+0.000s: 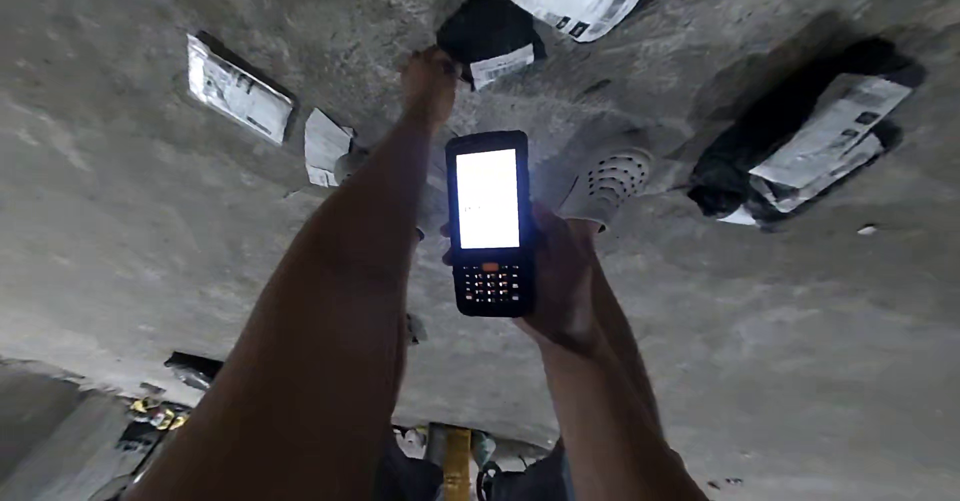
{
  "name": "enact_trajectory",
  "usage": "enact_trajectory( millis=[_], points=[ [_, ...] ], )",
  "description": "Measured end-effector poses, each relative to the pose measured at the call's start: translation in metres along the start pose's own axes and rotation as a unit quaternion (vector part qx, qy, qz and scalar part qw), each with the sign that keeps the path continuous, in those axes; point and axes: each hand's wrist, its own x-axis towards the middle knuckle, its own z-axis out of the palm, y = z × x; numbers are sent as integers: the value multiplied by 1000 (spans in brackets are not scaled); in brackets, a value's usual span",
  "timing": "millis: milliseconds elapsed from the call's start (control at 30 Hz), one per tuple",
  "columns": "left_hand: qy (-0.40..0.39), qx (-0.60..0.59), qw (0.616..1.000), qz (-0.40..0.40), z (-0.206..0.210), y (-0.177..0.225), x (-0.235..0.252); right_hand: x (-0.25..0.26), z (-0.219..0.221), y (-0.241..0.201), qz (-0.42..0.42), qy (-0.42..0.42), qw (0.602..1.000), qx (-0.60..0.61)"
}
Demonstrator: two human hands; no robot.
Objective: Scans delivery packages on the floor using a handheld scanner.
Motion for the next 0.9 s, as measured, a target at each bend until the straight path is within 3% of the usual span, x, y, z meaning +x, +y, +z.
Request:
enact_trajectory(
  millis=[233,400,500,633,900],
  points=[
    [33,47,998,23,11,5,-16,-4,-13,11,22,49,995,89],
    [59,58,997,7,18,20,2,-1,-9,-1,15,78,991,105],
    [60,-1,998,-9,10,21,14,-1,-12,0,40,118,982,141],
    [52,-192,977,-80,4,16,24,2,-13,4,73,162,969,172],
    [87,-234,958,-139,-22,23,29,3,-4,10,112,150,965,183]
  ],
)
